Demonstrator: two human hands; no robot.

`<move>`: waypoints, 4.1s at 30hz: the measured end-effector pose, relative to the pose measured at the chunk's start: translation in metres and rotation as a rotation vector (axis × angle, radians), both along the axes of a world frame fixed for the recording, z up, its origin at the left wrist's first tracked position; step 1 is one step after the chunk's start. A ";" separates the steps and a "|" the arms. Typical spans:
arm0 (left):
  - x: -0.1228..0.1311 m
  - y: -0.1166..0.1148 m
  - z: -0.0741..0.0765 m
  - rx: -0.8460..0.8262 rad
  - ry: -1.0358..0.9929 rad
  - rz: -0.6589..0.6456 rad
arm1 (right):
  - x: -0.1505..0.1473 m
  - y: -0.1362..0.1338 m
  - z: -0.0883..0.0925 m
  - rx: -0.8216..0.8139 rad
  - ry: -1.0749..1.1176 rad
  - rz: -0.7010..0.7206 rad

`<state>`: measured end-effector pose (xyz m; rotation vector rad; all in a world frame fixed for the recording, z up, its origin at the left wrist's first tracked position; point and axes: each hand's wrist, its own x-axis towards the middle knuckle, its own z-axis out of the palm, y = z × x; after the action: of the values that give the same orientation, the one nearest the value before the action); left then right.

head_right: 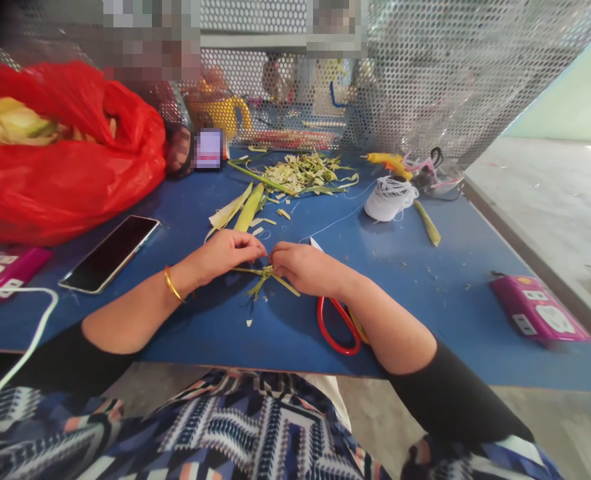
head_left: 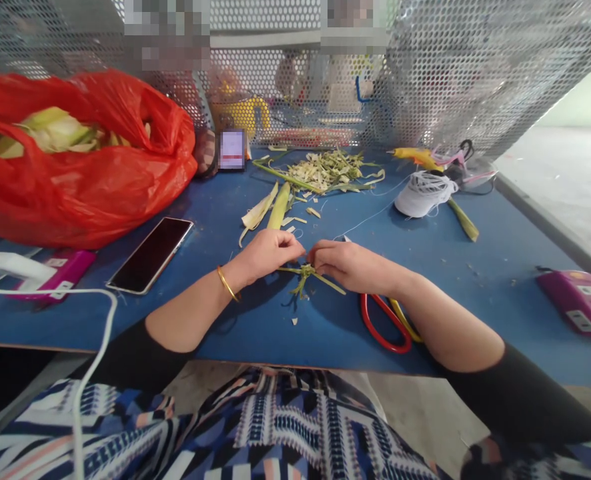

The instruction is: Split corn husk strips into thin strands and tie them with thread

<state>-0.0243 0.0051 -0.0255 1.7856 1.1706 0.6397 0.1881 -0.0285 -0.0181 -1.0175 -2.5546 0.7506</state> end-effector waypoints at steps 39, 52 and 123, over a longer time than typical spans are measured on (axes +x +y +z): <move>0.025 -0.022 -0.003 -0.388 -0.211 0.044 | -0.013 -0.005 0.012 -0.477 0.613 -0.440; 0.019 -0.016 -0.009 -0.378 -0.285 -0.042 | 0.000 0.010 -0.009 -0.348 0.259 -0.392; 0.002 0.005 -0.024 0.435 0.176 0.163 | 0.007 0.002 0.007 -0.215 0.215 -0.258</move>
<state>-0.0218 0.0104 -0.0497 2.1582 1.3846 0.9008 0.1947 -0.0261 -0.0115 -1.2299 -2.1445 1.0146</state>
